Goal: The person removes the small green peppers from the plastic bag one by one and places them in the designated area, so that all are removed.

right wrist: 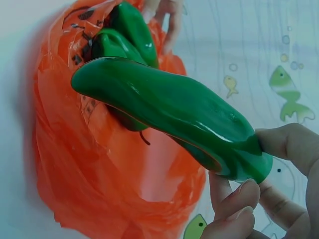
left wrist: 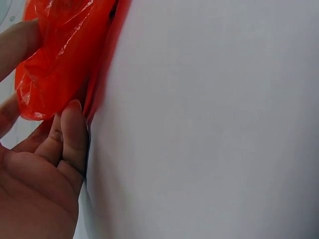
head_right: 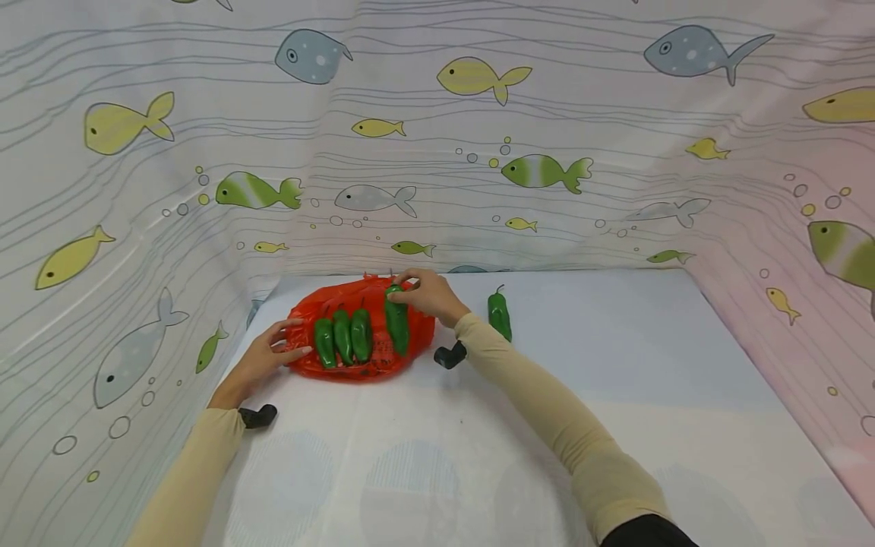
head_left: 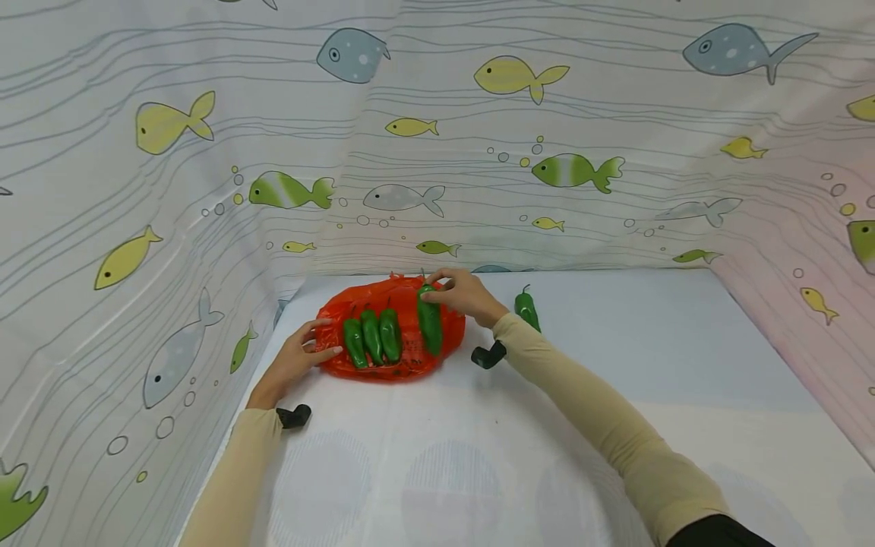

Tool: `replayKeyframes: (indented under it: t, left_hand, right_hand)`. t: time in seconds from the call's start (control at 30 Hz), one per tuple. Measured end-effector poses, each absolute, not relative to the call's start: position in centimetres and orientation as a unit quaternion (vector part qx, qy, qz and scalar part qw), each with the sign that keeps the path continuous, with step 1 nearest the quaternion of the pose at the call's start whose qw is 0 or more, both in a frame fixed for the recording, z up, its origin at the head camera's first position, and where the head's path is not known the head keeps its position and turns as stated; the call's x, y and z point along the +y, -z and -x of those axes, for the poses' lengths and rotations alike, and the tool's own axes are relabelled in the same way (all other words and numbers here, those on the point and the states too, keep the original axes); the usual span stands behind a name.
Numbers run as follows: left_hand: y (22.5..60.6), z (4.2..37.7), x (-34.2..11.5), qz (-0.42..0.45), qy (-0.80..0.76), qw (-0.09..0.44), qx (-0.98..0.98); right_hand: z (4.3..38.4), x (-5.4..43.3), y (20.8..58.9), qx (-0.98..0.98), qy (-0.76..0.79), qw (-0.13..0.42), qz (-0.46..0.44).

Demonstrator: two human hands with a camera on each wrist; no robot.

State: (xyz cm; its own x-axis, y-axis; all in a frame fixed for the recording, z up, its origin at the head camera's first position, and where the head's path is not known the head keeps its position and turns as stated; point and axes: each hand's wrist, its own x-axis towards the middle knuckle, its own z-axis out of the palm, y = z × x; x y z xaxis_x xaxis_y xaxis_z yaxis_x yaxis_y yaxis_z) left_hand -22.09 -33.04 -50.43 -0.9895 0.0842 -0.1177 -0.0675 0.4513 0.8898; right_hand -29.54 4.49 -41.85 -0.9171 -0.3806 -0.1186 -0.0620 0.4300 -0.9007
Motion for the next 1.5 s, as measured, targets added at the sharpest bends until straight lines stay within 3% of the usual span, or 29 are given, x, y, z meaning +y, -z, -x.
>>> replayKeyframes:
  t: [0.47, 1.5]
  left_hand:
    - [50.6, 22.2, -33.0, 0.003, -0.513, 0.076, 0.855]
    - [50.3, 22.1, -33.0, -0.008, -0.494, 0.065, 0.867]
  right_hand:
    - [29.0, 8.1, 41.4, 0.820, 0.534, 0.137, 0.155]
    - [29.3, 18.3, 42.9, 0.827, 0.546, 0.111, 0.079]
